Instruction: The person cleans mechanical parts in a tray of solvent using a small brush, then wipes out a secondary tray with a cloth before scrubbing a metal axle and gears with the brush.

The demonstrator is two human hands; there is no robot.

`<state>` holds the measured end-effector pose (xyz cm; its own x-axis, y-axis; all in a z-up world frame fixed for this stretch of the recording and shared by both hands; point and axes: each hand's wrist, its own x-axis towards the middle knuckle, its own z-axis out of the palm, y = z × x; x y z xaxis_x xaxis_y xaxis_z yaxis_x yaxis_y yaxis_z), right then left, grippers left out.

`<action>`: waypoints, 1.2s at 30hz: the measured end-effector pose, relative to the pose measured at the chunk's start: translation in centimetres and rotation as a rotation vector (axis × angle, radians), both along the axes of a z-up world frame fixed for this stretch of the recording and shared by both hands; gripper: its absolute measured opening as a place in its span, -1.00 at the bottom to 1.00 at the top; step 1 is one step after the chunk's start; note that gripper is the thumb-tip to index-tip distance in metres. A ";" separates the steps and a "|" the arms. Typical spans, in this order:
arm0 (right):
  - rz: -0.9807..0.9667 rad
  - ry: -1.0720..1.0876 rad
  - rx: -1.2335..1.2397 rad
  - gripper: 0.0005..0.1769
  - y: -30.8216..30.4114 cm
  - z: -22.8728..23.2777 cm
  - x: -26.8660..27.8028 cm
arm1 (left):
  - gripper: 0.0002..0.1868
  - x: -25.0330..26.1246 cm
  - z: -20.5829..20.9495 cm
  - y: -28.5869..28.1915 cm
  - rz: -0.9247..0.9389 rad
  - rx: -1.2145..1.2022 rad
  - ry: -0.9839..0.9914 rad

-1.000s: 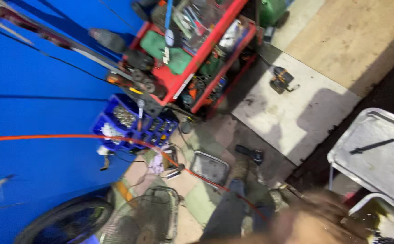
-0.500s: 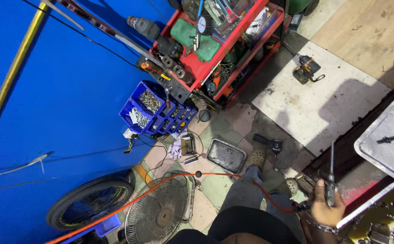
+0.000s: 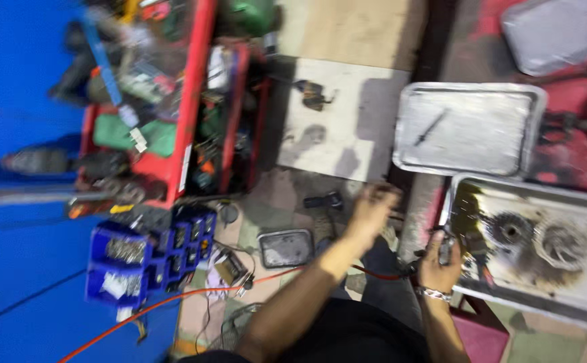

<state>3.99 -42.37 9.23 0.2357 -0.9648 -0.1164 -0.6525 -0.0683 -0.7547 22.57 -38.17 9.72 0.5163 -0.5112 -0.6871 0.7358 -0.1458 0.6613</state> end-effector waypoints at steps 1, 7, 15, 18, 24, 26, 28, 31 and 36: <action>-0.014 0.089 -0.069 -0.48 -0.6 0.2 -0.5 | -0.71 0.9 -4.6 -1.8 -0.009 -0.111 -0.348; -0.053 0.028 0.121 -0.49 -5.4 0.5 -2.8 | -0.70 3.9 -20.1 -16.0 -0.448 0.348 -1.008; 0.002 -0.019 0.183 -0.45 -10.6 -1.2 -3.9 | -0.82 3.6 -30.3 -25.2 -0.697 0.657 -1.211; 0.015 -0.025 0.244 -0.47 -11.4 -0.3 -3.0 | -0.70 4.4 -28.5 -23.6 -0.585 0.316 -1.096; 0.187 0.009 0.167 -0.45 -11.2 6.8 0.2 | -0.71 7.2 -13.1 -13.4 -0.361 -0.093 -0.369; 0.230 0.044 0.270 -0.47 -10.0 9.5 2.6 | -0.69 8.2 -9.2 -9.7 -0.320 -0.198 -0.400; 0.328 -0.056 0.165 -0.50 -8.1 11.9 4.9 | -0.66 9.7 -6.5 -6.7 -0.291 -0.304 -0.428; 0.347 0.151 0.283 -0.51 -4.7 14.2 8.2 | -0.66 11.6 -4.1 -2.8 -0.252 -0.323 -0.460; 0.370 -0.023 0.096 -0.55 0.9 16.0 11.8 | -0.65 14.9 -0.2 2.5 -0.304 -0.122 -0.576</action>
